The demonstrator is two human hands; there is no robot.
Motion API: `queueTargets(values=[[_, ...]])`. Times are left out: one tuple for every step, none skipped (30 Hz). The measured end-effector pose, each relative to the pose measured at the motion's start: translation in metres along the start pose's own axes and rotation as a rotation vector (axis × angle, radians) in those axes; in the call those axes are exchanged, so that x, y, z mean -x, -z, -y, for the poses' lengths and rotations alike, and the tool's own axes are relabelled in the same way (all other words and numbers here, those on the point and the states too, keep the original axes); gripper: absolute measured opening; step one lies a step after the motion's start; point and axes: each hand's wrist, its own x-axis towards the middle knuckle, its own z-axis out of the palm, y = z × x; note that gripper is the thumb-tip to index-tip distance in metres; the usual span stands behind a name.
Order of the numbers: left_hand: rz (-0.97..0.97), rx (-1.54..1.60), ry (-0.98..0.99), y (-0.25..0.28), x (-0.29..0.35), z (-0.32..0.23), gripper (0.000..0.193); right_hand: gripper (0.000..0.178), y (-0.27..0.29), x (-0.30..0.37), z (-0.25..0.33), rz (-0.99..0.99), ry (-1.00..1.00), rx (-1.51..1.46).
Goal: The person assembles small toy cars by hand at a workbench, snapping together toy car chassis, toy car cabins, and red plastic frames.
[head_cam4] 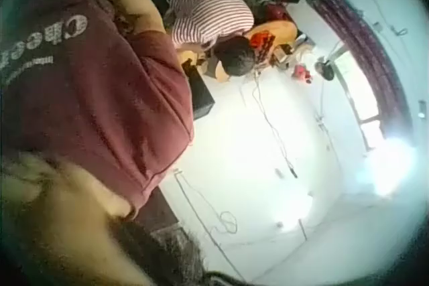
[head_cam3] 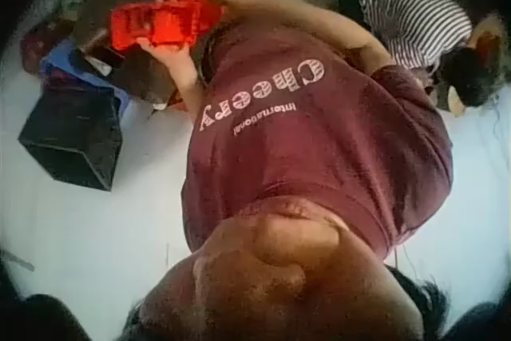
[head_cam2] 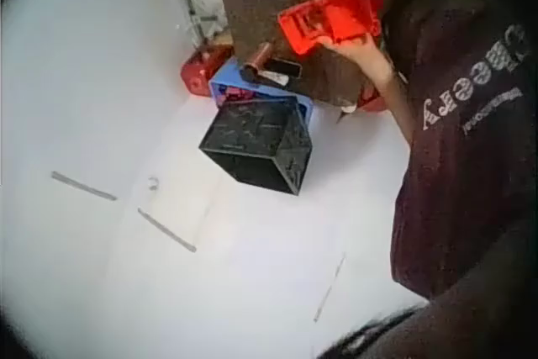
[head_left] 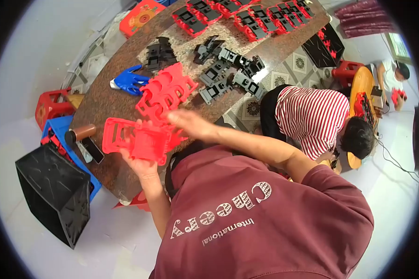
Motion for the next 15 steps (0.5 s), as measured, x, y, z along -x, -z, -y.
queueTargets(values=[[-0.033,0.101,0.06,0.007,-0.006,-0.01,0.083,0.04,-0.003,-0.01,0.0,-0.012,0.012,-0.016],[-0.07,0.2,0.12,0.011,-0.014,-0.018,0.08,0.034,0.02,-0.04,-0.02,-0.161,0.041,0.105],[-0.135,0.248,0.107,-0.015,0.031,0.014,0.08,0.029,0.075,-0.02,-0.038,-0.252,0.012,0.289],[-0.178,0.115,0.1,-0.024,0.022,0.011,0.077,0.026,0.101,-0.044,-0.041,-0.471,0.103,0.441],[-0.225,-0.02,0.086,-0.028,0.007,0.01,0.076,0.023,0.122,-0.073,-0.042,-0.69,0.189,0.589],[-0.216,-0.036,0.085,-0.029,-0.001,0.009,0.076,0.024,0.136,-0.096,-0.045,-0.729,0.279,0.652],[-0.252,-0.1,0.094,-0.029,-0.004,0.011,0.075,0.024,0.146,-0.112,-0.043,-0.758,0.37,0.719],[-0.289,-0.166,0.101,-0.032,-0.005,0.014,0.074,0.025,0.153,-0.128,-0.041,-0.72,0.408,0.808],[-0.335,-0.222,0.123,-0.04,-0.007,0.015,0.072,0.026,0.154,-0.145,-0.034,-0.674,0.449,0.893],[-0.337,-0.227,0.133,-0.044,-0.007,0.018,0.066,0.031,0.155,-0.157,-0.03,-0.618,0.447,1.11],[-0.337,-0.231,0.145,-0.049,-0.007,0.022,0.061,0.031,0.155,-0.164,-0.028,-0.619,0.453,1.096],[-0.349,-0.273,0.139,-0.054,-0.008,0.026,0.062,0.032,0.155,-0.172,-0.027,-0.521,0.355,1.293],[-0.328,-0.301,0.159,-0.065,-0.01,0.03,0.061,0.032,0.161,-0.181,-0.03,-0.426,0.247,1.487],[-0.325,-0.275,0.19,-0.076,-0.013,0.034,0.06,0.036,0.171,-0.19,-0.041,-0.431,0.257,1.56],[-0.334,-0.246,0.212,-0.081,-0.015,0.035,0.059,0.036,0.17,-0.189,-0.038,-0.433,0.269,1.553]])
